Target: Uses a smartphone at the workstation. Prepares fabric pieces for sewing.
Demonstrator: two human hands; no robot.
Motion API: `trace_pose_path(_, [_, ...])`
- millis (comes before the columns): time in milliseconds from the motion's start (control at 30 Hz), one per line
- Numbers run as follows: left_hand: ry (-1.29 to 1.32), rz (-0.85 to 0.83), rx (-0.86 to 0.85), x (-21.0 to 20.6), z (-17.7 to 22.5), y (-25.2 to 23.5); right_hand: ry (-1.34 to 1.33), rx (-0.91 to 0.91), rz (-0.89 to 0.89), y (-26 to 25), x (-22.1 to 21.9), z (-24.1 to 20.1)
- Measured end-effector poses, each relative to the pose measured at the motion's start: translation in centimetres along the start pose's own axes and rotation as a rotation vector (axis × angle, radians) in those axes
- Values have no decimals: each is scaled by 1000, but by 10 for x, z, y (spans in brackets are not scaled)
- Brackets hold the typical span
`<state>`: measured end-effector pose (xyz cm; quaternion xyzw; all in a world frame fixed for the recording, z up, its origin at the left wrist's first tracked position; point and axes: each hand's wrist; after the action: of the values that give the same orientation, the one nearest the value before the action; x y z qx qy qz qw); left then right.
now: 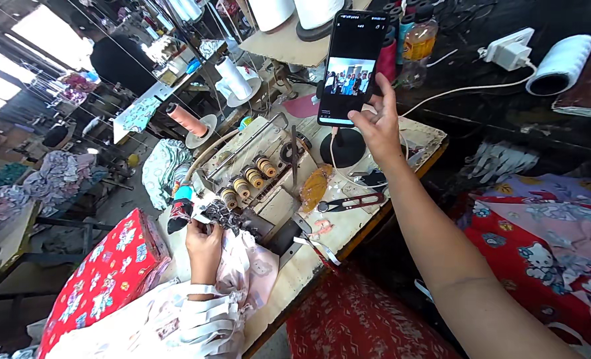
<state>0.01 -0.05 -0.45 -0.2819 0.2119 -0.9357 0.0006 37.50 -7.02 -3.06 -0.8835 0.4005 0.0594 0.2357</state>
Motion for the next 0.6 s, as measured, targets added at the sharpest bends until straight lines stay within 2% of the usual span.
trace_pose_path(167, [-17,1,7,0,0,0,-79,-1,-37,0,-8,-1])
trace_pose_path(500, [-13,1,1,0,-1,-1,76,95,68,-1,-24,9])
trace_pose_path(600, [-10,2,2,1,-2,-1,71,94,50,-1,-23,8])
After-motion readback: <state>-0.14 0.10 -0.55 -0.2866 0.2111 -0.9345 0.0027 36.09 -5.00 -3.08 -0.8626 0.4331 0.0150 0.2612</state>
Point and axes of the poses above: each hand's wrist, its own y-axis away from the middle knuckle, its own x-axis out of the back of the hand, z = x × y, and after that the axes turned 2 degrees about z, right-handed
